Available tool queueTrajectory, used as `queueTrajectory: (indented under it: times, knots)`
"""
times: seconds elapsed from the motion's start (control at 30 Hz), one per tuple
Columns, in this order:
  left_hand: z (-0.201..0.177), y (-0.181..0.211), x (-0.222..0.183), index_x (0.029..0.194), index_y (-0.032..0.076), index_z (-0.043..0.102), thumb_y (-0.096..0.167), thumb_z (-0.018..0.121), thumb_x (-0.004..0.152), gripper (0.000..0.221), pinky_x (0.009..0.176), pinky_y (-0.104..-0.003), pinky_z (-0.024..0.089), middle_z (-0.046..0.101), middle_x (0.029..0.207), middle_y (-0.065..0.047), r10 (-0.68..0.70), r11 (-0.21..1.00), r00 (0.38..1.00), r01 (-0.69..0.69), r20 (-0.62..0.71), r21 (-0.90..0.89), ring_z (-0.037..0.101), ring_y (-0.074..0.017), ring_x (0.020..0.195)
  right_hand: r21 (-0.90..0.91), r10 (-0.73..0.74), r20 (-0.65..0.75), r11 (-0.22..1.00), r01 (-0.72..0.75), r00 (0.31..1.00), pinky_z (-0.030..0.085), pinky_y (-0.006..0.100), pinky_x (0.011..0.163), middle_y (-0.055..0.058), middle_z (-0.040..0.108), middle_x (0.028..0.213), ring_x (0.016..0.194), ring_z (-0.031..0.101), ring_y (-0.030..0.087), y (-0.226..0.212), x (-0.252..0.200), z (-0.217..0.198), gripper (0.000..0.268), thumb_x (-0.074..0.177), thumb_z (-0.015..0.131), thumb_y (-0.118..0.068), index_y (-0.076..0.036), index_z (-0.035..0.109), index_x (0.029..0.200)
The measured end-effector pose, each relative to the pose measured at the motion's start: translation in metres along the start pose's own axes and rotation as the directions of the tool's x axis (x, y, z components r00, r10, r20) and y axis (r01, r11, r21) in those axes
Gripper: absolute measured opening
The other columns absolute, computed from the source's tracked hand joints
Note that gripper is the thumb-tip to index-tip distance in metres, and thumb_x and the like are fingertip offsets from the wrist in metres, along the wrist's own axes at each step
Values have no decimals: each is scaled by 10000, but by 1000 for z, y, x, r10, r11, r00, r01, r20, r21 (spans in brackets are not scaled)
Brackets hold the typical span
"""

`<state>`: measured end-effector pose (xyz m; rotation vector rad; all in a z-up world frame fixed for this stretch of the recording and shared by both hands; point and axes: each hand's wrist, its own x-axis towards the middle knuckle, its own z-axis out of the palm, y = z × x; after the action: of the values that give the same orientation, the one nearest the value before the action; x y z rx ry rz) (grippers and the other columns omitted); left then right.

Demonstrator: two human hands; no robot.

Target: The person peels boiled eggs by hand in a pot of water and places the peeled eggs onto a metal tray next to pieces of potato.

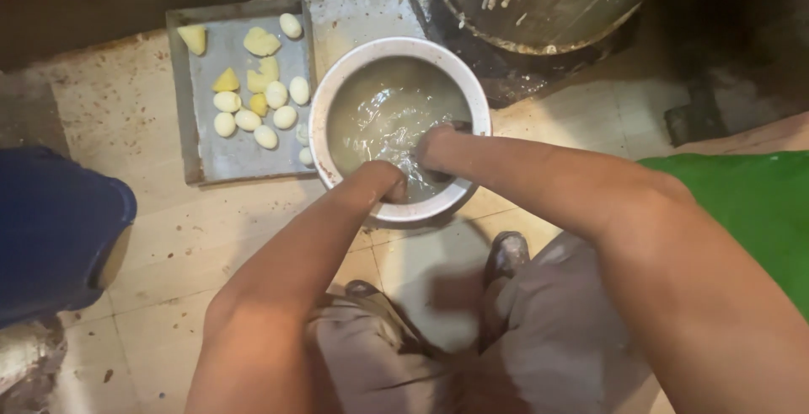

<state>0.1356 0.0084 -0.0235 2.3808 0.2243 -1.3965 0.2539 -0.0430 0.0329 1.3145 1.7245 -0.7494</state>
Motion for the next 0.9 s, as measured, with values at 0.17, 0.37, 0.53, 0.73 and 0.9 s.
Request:
queueTrajectory:
  times: [0.17, 0.37, 0.53, 0.73, 0.9]
  knots:
    - [-31, -2, -29, 1235, 100, 670, 360, 847, 739, 588, 984, -418, 511, 667, 1248, -159, 19, 996, 1000, -18, 12, -89, 644, -315, 1122, 105, 17, -21, 994, -15, 1000, 558, 432, 937, 118, 737, 1199, 1134, 705, 308, 5, -14, -19, 389, 804, 788, -190, -192, 775, 1193]
    - [-48, 2, -51, 1314, 89, 621, 413, 866, 732, 710, 1010, -415, 492, 638, 1306, -161, 20, 970, 997, -38, -75, -242, 619, -311, 1162, 139, 126, -91, 984, -112, 988, 575, 459, 917, 108, 727, 1211, 1128, 690, 283, 13, -38, -47, 416, 798, 812, -267, -147, 766, 1194]
    - [-33, -14, -25, 1363, 59, 575, 455, 864, 745, 789, 1012, -411, 492, 635, 1314, -183, 23, 790, 878, -309, -478, -530, 619, -307, 1165, 289, -58, -270, 947, 138, 961, 573, 446, 852, 199, 751, 1106, 1010, 719, 343, 48, -4, -18, 668, 786, 811, -328, -50, 584, 1350]
    - [-31, -36, -52, 1339, 26, 616, 183, 757, 825, 556, 866, -356, 585, 739, 1174, -142, -268, 427, 751, -469, -604, -773, 711, -220, 1007, 490, -66, -451, 815, 309, 890, 571, 444, 828, 181, 752, 1050, 954, 736, 340, 62, -4, -35, 509, 817, 724, -301, -72, 674, 1269]
    - [-33, -31, -82, 1389, -11, 516, 101, 777, 851, 609, 856, -349, 571, 722, 1123, -139, -481, 411, 578, -516, -659, -752, 713, -203, 981, 763, -65, -453, 487, 424, 889, 614, 458, 794, 154, 790, 1019, 933, 771, 329, 76, -20, -65, 435, 811, 617, -291, -106, 725, 1189]
